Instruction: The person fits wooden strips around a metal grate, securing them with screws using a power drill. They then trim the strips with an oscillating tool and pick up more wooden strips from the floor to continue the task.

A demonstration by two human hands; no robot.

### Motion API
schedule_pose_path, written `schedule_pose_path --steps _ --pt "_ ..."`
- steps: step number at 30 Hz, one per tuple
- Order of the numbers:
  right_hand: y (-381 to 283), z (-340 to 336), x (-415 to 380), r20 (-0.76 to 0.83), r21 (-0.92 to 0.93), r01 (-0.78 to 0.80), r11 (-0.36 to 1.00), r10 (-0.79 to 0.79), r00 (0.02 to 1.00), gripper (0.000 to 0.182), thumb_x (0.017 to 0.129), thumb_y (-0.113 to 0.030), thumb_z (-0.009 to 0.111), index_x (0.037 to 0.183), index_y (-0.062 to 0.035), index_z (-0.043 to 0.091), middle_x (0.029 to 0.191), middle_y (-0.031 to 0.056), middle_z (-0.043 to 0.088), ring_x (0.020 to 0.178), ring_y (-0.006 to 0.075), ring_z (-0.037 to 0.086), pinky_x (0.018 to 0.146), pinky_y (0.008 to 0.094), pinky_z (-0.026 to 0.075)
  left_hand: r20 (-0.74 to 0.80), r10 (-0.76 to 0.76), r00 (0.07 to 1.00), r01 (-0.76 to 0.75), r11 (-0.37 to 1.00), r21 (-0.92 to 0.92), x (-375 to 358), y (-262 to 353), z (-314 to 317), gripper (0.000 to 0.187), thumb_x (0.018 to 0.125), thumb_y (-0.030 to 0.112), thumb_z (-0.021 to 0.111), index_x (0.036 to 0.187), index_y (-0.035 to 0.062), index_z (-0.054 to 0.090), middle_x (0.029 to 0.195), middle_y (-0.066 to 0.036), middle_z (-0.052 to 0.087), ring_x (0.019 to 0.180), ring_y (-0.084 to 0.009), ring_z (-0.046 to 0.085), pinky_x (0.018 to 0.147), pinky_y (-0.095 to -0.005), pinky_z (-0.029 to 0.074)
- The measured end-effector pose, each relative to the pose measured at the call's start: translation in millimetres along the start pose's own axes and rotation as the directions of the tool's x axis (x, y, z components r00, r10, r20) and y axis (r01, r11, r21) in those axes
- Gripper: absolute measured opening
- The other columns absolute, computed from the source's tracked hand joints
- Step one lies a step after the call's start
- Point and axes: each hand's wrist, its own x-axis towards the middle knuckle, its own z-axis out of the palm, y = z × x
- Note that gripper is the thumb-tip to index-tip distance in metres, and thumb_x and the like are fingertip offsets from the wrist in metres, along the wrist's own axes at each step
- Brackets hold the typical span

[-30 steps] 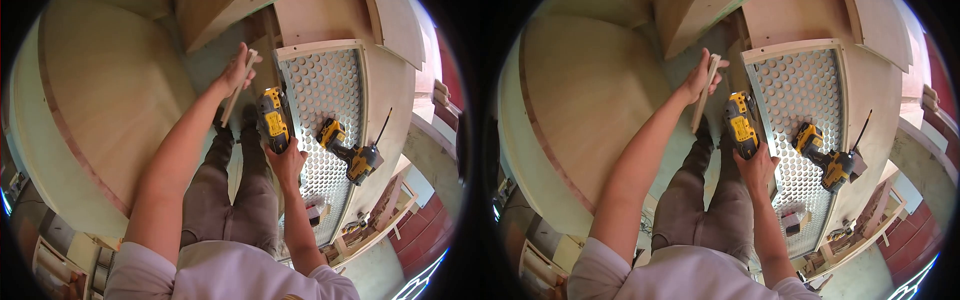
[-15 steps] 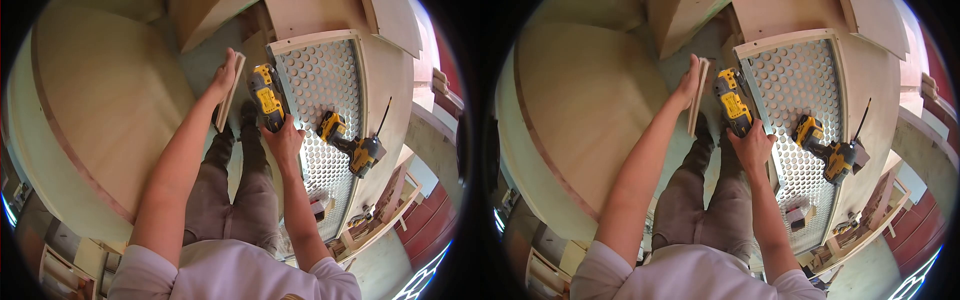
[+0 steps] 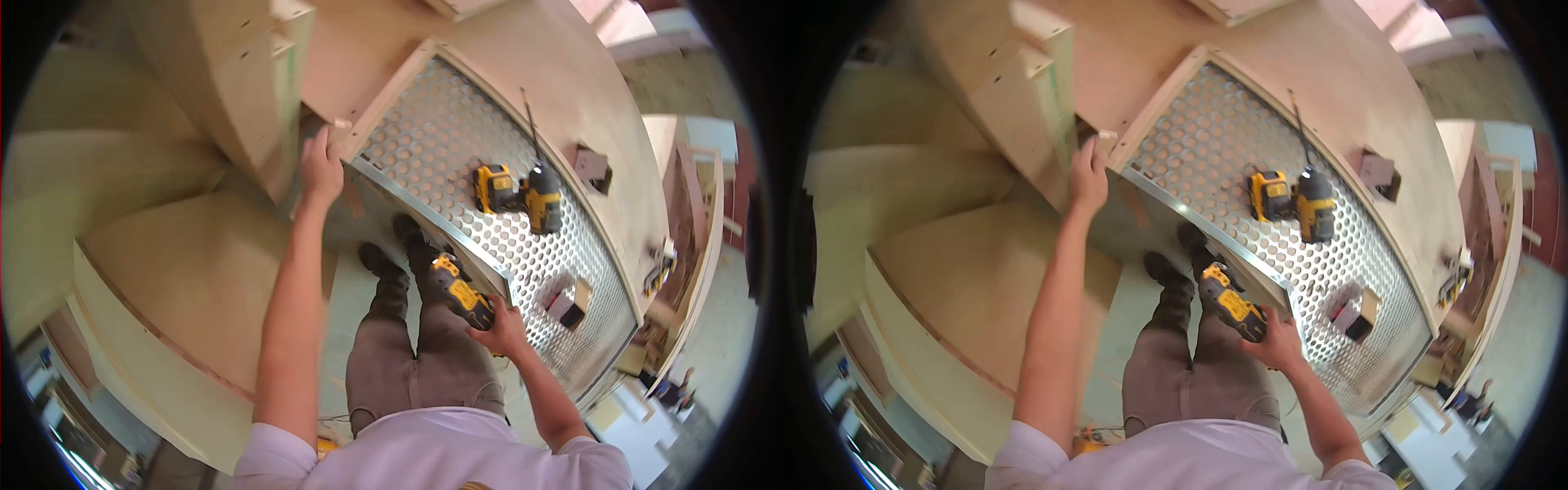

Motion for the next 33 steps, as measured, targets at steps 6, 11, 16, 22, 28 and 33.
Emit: schedule_pose_path --steps 6,11,16,22,28,33 --pt "54.3 9.9 -77.8 -0.014 0.38 -0.255 0.889 0.281 0.959 0.093 0.068 -0.058 0.085 0.137 -0.0063 0.049 0.094 0.0213 0.074 0.085 0.0389 0.073 0.082 0.0442 0.055 0.092 0.385 0.918 -0.393 0.861 0.323 149.2 58.5 36.1 0.056 0.097 0.034 0.056 0.148 0.0096 0.05 0.135 -0.028 0.056 0.124 -0.0431 0.053 0.107 -0.0482 0.041" --pt "94.6 37.6 -103.7 -0.038 0.632 -0.403 0.662 0.546 0.837 0.097 0.063 -0.057 0.091 0.135 -0.0042 0.052 0.078 0.0114 0.067 0.071 0.0257 0.068 0.068 0.0389 0.053 0.194 0.227 0.954 -0.269 0.936 0.227 92.3 66.9 62.0 0.069 0.103 0.041 0.053 0.155 -0.0012 0.035 0.154 -0.026 0.043 0.141 -0.0425 0.041 0.117 -0.0481 0.033" --pt "165.6 7.4 -70.5 -0.043 0.912 -0.253 0.322 0.689 0.724 0.087 0.073 -0.043 0.09 0.137 -0.001 0.049 0.095 0.0146 0.072 0.081 0.0174 0.069 0.072 0.0323 0.054 0.219 0.179 0.959 -0.281 0.693 0.664 -18.6 35.2 67.6 0.073 0.098 0.04 0.064 0.156 0.0069 0.036 0.156 -0.026 0.035 0.142 -0.048 0.037 0.112 -0.0567 0.036" --pt "336.6 -96.2 38.9 -0.31 0.713 -0.382 0.589 0.752 0.582 0.086 0.075 -0.046 0.079 0.143 -0.0066 0.044 0.104 0.0234 0.073 0.097 0.038 0.072 0.084 0.047 0.057 0.375 0.16 0.913 -0.369 0.714 0.595 -120.2 36.5 42.8 0.069 0.098 0.035 0.065 0.154 0.004 0.039 0.161 -0.035 0.02 0.148 -0.0505 0.027 0.118 -0.0564 0.029" --pt "455.4 -199.8 137.8 -0.579 0.224 -0.406 0.886 0.456 0.675 0.063 0.085 -0.042 0.072 0.135 -0.0115 0.048 0.105 0.0149 0.074 0.102 0.0346 0.071 0.105 0.0564 0.041 0.609 -0.11 0.785 -0.289 0.806 0.517 -261.0 45.7 1.2 0.069 0.098 0.029 0.065 0.154 -0.0001 0.038 0.163 -0.036 0.013 0.149 -0.0527 0.023 0.121 -0.0529 0.027" --pt "474.7 -183.1 198.3 -0.651 0.378 -0.367 0.85 0.526 0.548 0.026 0.086 -0.024 0.065 0.109 -0.0115 0.069 0.102 0.0115 0.075 0.104 0.0318 0.07 0.103 0.0578 0.04 0.768 -0.289 0.572 -0.286 0.807 0.517 -345.2 60.8 -22.9 0.067 0.093 0.03 0.07 0.144 -0.006 0.047 0.156 -0.039 0.026 0.142 -0.0558 0.033 0.118 -0.0537 0.032"
